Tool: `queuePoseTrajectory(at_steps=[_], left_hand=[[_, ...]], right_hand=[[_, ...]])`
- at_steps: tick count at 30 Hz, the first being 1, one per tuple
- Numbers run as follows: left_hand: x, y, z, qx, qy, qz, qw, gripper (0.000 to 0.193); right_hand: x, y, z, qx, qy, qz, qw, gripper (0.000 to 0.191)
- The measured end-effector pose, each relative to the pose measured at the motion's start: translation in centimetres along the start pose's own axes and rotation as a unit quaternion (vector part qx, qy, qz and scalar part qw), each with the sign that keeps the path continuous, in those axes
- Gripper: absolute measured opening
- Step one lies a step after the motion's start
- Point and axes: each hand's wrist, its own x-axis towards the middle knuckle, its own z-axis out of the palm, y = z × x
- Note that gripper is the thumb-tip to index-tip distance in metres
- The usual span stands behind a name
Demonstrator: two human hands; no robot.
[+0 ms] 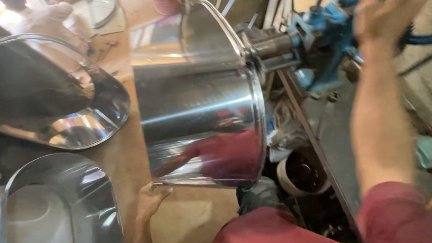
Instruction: The person repeatedly shapes the rim of a large metal bowl using a manual edge-forming machine. They rotate the bowl against the machine's rollers to form a smooth edge, then stack the finished piece with others.
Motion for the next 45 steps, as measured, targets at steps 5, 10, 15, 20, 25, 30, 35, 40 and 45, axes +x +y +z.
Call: queuePoseTrajectory(at_steps=[5, 10, 15, 20, 25, 30, 35, 40, 45], left_hand=[[2.0, 0.7, -0.7, 0.176, -0.007, -0.159, 0.972, 0.049], [3.3, 0.8, -0.5, 0.227, -0.019, -0.167, 0.959, 0.062], [4.2, 0.9, -0.8, 0.278, -0.038, -0.186, 0.942, 0.061], [3.8, 0.1, 0.0, 0.076, 0.001, -0.153, 0.985, 0.058], [1.2, -1.5, 0.7, -0.003, 0.032, -0.088, 0.996, 0.052], [-2.1, -2.9, 1.3, -0.109, 0.08, -0.035, 0.99, 0.044], [-3.2, -0.7, 2.9, -0.142, 0.11, 0.056, 0.982, 0.031], [-2.7, 4.1, 3.6, -0.147, 0.145, 0.038, 0.978, 0.03], [-2.2, 8.0, 3.5, -0.076, 0.175, 0.029, 0.981, 0.027]], right_hand=[[1.7, 8.5, 4.5, 0.106, -0.218, 0.067, 0.968, 0.041], [1.8, 7.1, 3.0, 0.197, -0.283, 0.066, 0.936, 0.027], [1.8, 5.7, 2.6, 0.174, -0.281, 0.133, 0.934, 0.025], [0.8, 7.5, 3.9, 0.169, -0.269, 0.066, 0.946, 0.03], [1.0, 8.3, 4.3, 0.148, -0.305, 0.101, 0.936, 0.03], [1.5, 7.7, 3.4, 0.187, -0.328, 0.14, 0.915, 0.028], [2.7, 6.2, 1.8, 0.217, -0.327, 0.134, 0.91, 0.027], [2.8, 5.3, 0.6, 0.375, -0.278, 0.169, 0.868, 0.022], [0.9, 7.2, 1.7, 0.727, -0.103, 0.314, 0.602, 0.041]])
